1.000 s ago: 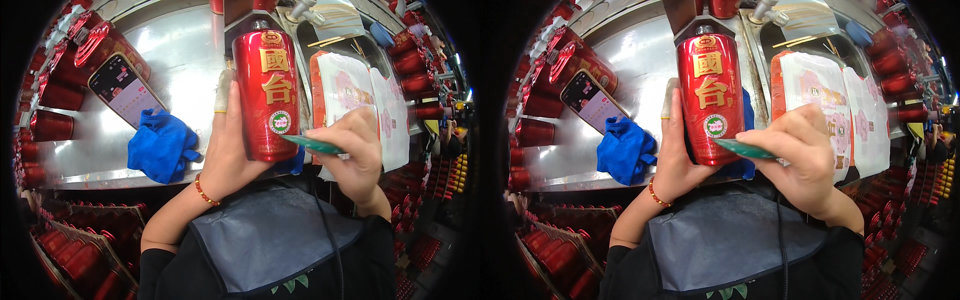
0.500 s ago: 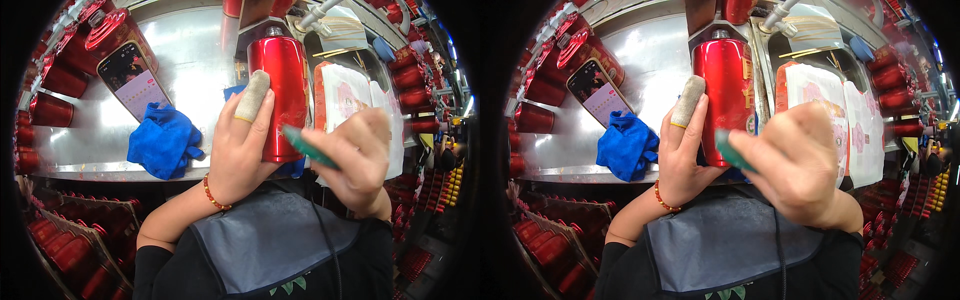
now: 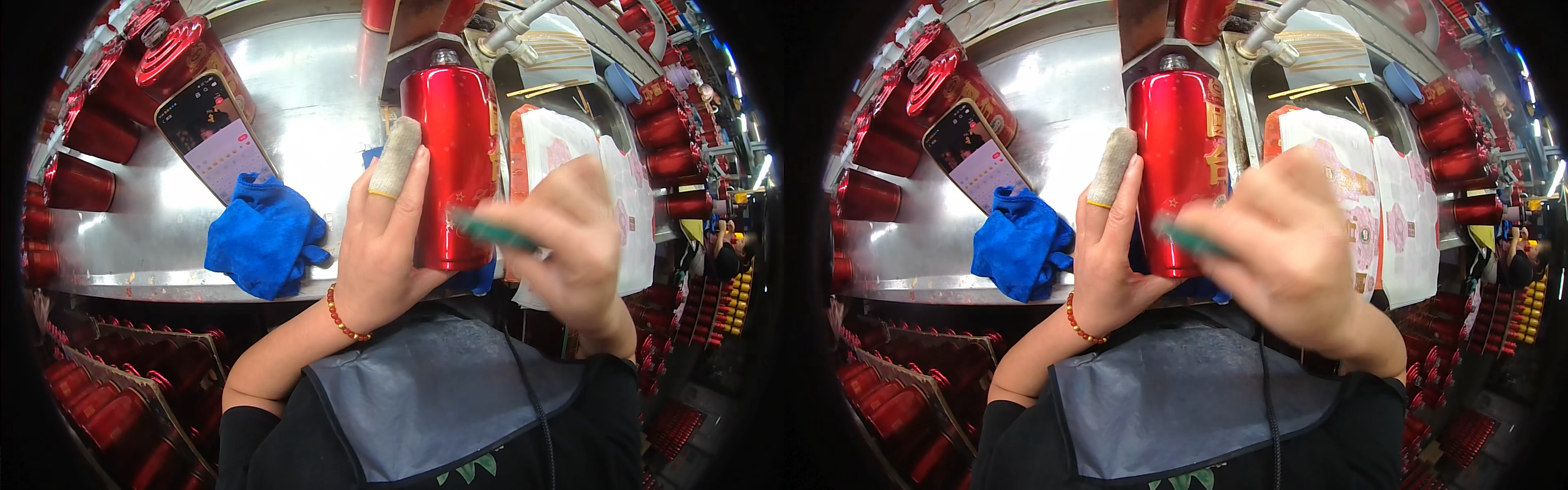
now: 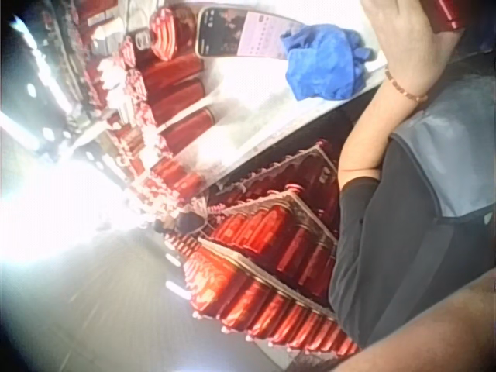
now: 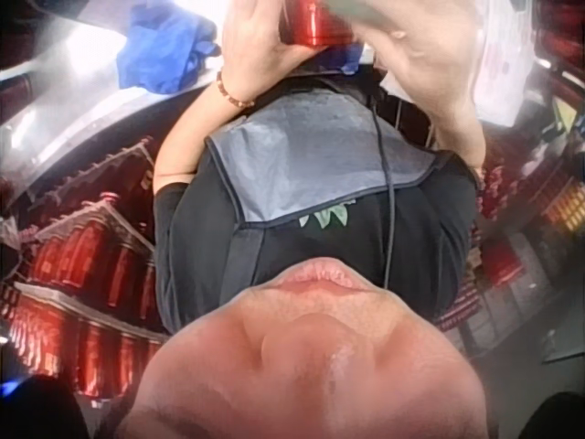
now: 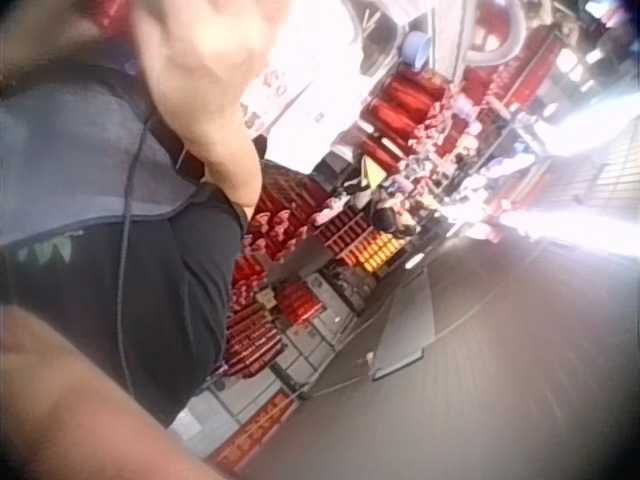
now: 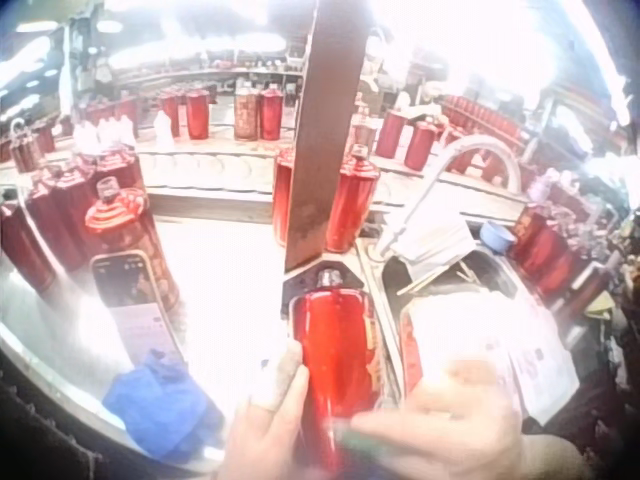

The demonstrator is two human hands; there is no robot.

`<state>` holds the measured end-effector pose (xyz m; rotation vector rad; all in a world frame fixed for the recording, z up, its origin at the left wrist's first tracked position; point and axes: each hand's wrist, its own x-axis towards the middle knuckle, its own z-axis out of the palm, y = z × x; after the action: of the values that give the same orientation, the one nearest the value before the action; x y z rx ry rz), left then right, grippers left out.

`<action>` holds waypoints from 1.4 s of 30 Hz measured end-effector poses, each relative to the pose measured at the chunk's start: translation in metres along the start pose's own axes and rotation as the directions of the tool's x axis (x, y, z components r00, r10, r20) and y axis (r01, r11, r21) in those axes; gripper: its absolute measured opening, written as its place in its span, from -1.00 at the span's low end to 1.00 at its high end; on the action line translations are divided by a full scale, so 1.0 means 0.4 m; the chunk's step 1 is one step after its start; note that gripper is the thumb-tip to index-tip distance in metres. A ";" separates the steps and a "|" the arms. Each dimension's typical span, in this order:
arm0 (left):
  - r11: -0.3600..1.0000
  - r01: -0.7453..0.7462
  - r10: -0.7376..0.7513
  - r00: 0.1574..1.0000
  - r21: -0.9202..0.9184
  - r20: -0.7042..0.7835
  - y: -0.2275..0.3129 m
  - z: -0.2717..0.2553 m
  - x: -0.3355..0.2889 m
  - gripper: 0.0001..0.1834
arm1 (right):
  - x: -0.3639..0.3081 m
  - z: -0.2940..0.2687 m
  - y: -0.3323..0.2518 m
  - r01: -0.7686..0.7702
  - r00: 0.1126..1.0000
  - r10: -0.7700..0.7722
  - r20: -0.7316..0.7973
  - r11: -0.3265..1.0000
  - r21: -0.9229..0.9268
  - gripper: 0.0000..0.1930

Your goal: The person picks up a red cylindrical container, applies a printed label to its side, smooths it with a green tool, and wipes the surface with a blue cloth. The person repeats this process on multiple containers, handling them one at a time.

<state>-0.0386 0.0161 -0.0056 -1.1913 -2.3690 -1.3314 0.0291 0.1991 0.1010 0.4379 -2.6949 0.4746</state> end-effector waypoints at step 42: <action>0.996 0.025 -0.007 0.976 -0.080 0.217 -0.014 -0.010 -0.003 0.41 | -0.094 0.063 0.144 -0.485 0.790 0.612 -0.042 0.665 0.569 -0.80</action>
<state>-0.0428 0.0105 -0.0075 -1.4101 -2.4956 -1.3811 0.0342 0.2498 0.0485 -0.3326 -2.3815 1.3803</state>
